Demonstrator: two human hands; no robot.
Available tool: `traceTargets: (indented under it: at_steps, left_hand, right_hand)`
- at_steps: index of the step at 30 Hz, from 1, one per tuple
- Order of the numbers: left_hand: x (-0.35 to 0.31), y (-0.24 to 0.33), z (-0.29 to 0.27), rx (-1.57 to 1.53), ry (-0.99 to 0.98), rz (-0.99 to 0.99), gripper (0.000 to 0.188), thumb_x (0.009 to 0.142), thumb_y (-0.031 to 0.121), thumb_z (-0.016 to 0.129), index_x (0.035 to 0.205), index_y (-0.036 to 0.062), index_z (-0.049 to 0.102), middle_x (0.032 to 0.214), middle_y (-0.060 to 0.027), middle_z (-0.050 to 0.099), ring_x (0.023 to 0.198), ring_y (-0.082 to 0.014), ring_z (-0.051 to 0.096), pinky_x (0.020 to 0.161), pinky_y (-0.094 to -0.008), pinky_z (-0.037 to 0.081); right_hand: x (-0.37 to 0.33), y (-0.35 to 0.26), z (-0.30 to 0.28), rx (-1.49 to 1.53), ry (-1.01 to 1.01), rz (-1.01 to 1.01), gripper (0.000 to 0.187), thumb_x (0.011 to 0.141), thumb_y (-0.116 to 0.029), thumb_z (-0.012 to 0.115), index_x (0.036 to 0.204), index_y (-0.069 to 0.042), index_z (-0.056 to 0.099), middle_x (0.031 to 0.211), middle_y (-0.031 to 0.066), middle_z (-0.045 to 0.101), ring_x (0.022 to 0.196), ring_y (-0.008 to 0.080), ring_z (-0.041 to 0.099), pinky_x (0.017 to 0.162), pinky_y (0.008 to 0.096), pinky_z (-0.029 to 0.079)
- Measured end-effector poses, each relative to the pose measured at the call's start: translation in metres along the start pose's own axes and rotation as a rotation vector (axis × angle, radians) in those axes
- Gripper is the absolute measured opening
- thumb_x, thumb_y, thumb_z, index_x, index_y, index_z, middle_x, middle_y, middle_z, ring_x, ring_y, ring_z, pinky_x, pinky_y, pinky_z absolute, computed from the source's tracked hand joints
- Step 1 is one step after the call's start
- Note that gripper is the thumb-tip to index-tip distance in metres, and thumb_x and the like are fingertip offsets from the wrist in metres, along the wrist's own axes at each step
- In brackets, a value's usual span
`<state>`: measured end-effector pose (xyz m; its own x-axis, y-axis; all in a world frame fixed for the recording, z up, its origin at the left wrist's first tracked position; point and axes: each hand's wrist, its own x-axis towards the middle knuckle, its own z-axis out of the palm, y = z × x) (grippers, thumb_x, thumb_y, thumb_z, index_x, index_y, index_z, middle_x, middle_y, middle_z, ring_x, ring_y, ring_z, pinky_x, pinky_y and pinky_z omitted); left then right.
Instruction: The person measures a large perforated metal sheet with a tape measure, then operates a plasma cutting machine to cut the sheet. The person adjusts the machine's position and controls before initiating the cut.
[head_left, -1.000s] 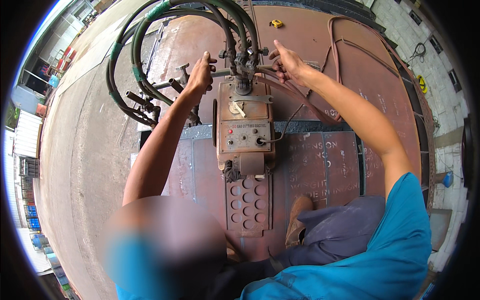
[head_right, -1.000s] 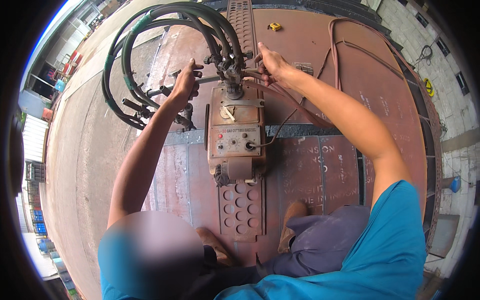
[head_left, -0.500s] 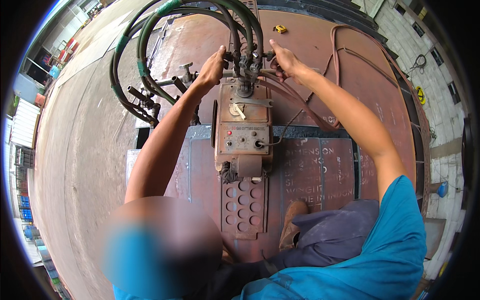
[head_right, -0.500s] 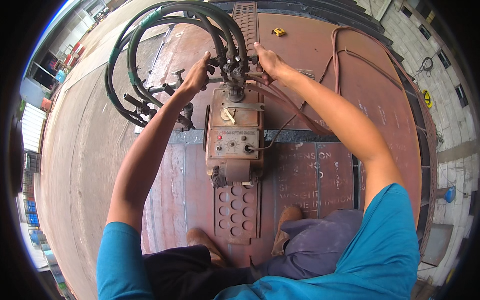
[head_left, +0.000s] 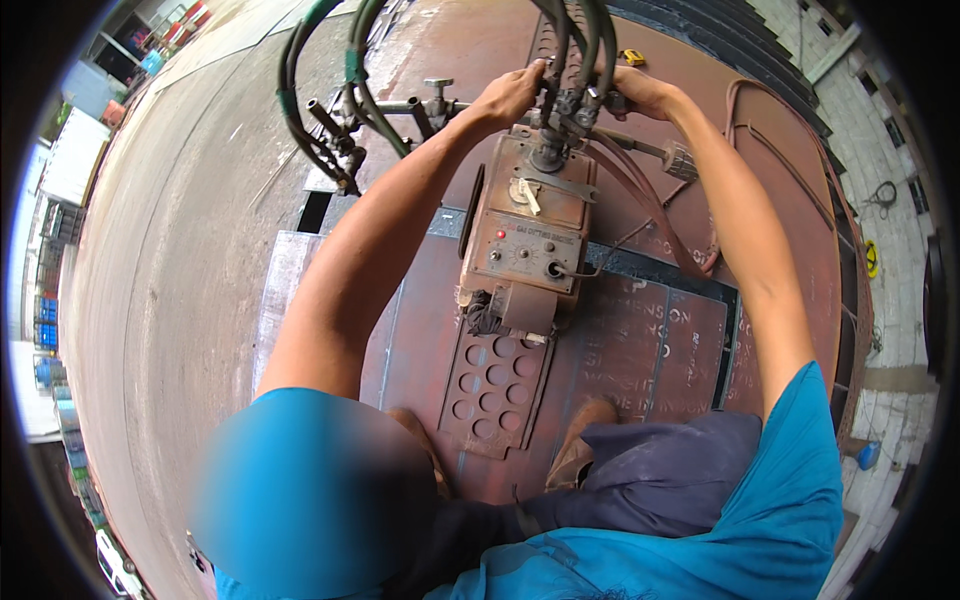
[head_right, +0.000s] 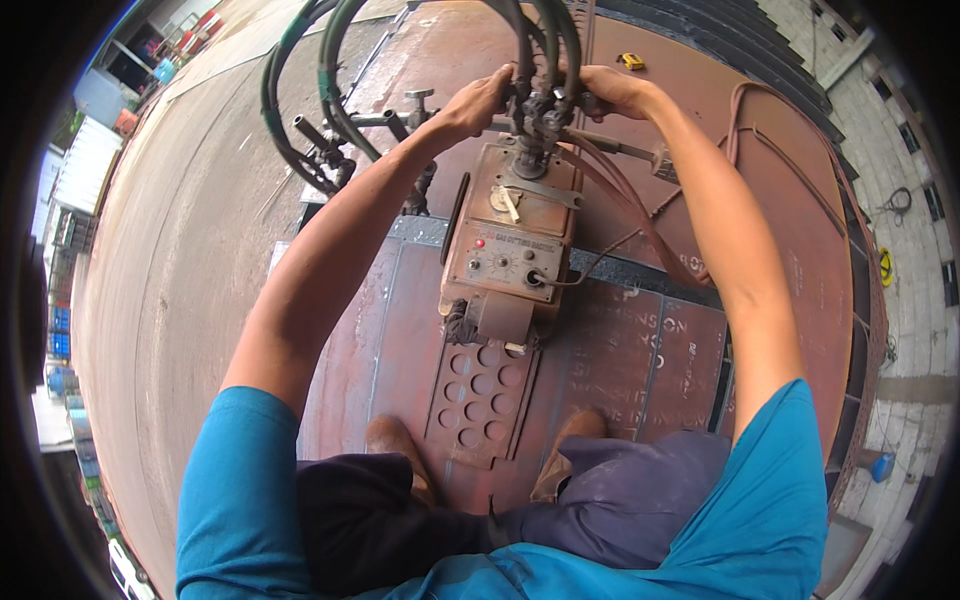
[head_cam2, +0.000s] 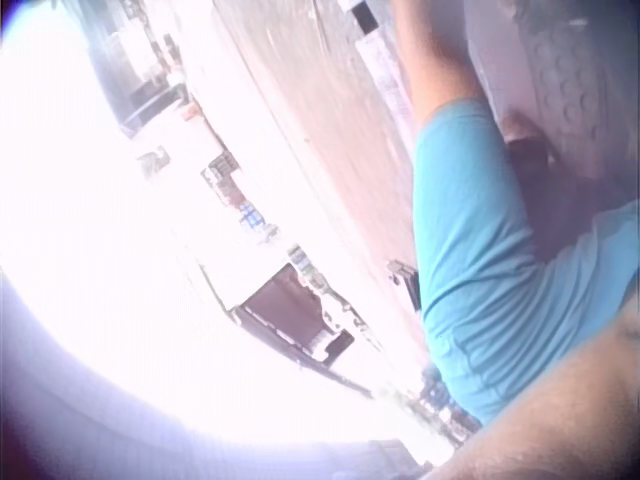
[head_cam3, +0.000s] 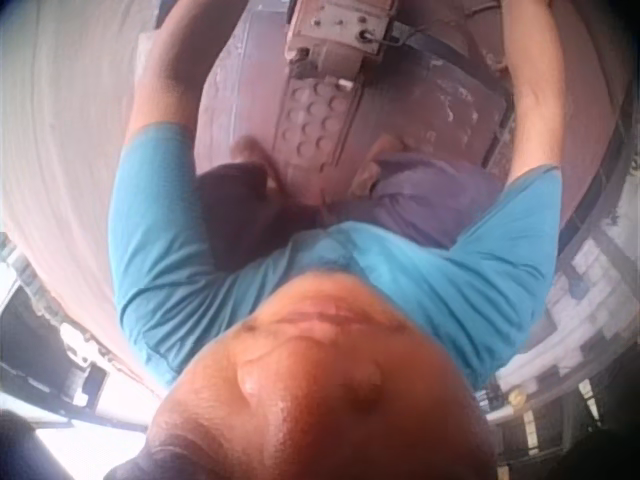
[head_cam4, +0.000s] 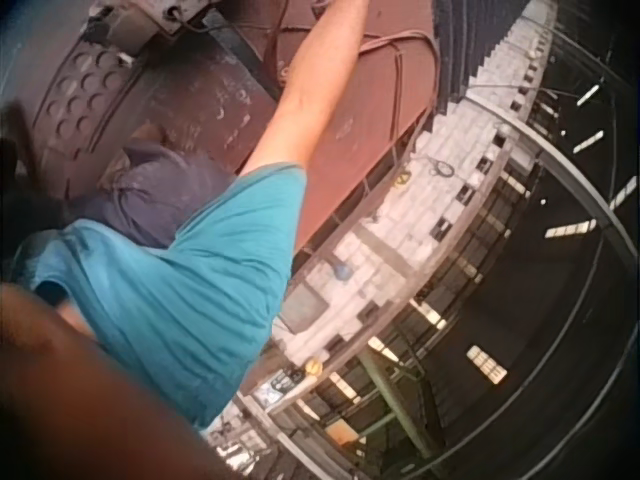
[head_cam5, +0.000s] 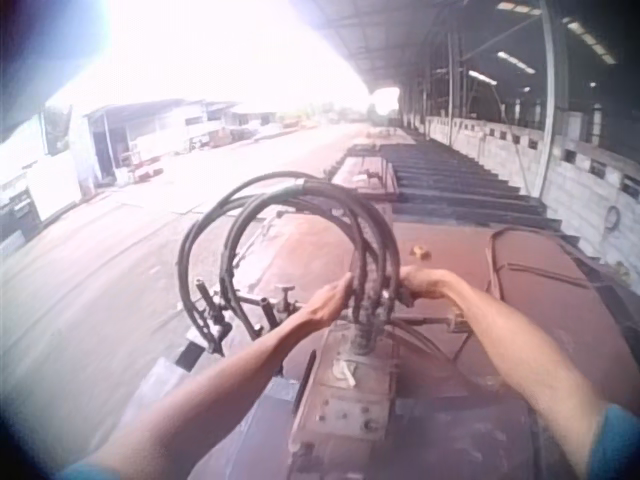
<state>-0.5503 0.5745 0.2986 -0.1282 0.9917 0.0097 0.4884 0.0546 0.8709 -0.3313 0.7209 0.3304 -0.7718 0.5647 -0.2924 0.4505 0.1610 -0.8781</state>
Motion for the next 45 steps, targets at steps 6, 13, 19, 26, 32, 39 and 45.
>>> traceTargets:
  at_steps: [6,13,19,26,32,39,45]
  left_hand:
    - [0.004,-0.003,-0.004,0.329,0.101,0.332,0.04,0.105,0.033,0.036,0.116,0.0003,0.057,0.114,-0.0314,0.068,0.11,-0.0494,0.065,0.091,-0.0558,0.053]
    - [-0.046,0.027,0.004,-0.015,0.094,-0.013,0.058,0.105,0.046,0.031,0.128,0.0083,0.07,0.131,-0.0234,0.066,0.127,-0.0428,0.058,0.11,-0.0491,0.044]
    - [-0.059,0.031,0.004,-0.058,0.187,-0.051,0.055,0.105,0.044,0.034,0.12,0.0079,0.072,0.12,-0.0213,0.071,0.118,-0.04,0.065,0.103,-0.0477,0.049]
    - [-0.055,0.037,0.012,-0.059,0.215,-0.035,0.054,0.102,0.044,0.037,0.115,0.008,0.074,0.119,-0.0237,0.071,0.118,-0.042,0.064,0.104,-0.0472,0.049]
    - [-0.013,-0.002,0.013,0.078,0.214,0.1,0.053,0.104,0.043,0.037,0.107,0.0038,0.072,0.1,-0.0241,0.073,0.101,-0.0416,0.071,0.091,-0.0476,0.054]
    - [-0.005,-0.006,0.014,0.065,0.193,0.135,0.063,0.103,0.05,0.033,0.094,-0.001,0.069,0.09,-0.0283,0.069,0.095,-0.0451,0.068,0.089,-0.0508,0.05]
    - [0.005,-0.014,0.022,0.055,0.195,0.229,0.064,0.104,0.052,0.033,0.101,-0.0014,0.068,0.092,-0.0286,0.068,0.096,-0.045,0.067,0.089,-0.0496,0.049]
  right_hand:
    - [0.027,0.039,-0.041,0.133,0.039,-0.027,0.044,0.106,-0.054,0.043,0.117,-0.014,0.059,0.094,0.0015,0.061,0.07,0.0132,0.057,0.053,0.0282,0.045]
    - [0.073,0.069,-0.05,0.156,-0.045,-0.034,0.05,0.103,-0.059,0.048,0.124,-0.014,0.059,0.096,0.0016,0.058,0.073,0.0141,0.054,0.056,0.0288,0.045]
    - [0.089,0.045,-0.036,0.119,-0.098,-0.064,0.051,0.102,-0.06,0.051,0.124,-0.015,0.06,0.094,0.0007,0.057,0.071,0.0129,0.053,0.056,0.0287,0.045]
    - [0.069,0.038,-0.043,0.109,-0.079,-0.057,0.052,0.1,-0.061,0.055,0.123,-0.015,0.06,0.092,-0.0004,0.056,0.069,0.0116,0.052,0.056,0.0285,0.044]
    - [0.017,0.006,-0.017,0.111,-0.09,-0.057,0.052,0.098,-0.062,0.059,0.122,-0.015,0.061,0.09,-0.0013,0.055,0.067,0.0104,0.051,0.056,0.0283,0.043]
    - [0.0,-0.012,0.008,0.08,-0.082,-0.038,0.056,0.095,-0.068,0.061,0.106,-0.014,0.069,0.077,-0.0042,0.057,0.064,0.0068,0.049,0.052,0.0252,0.037]
    - [-0.009,-0.007,0.009,0.062,-0.025,-0.033,0.058,0.093,-0.07,0.062,0.104,-0.013,0.072,0.074,-0.0051,0.057,0.061,0.0057,0.046,0.051,0.0245,0.036]
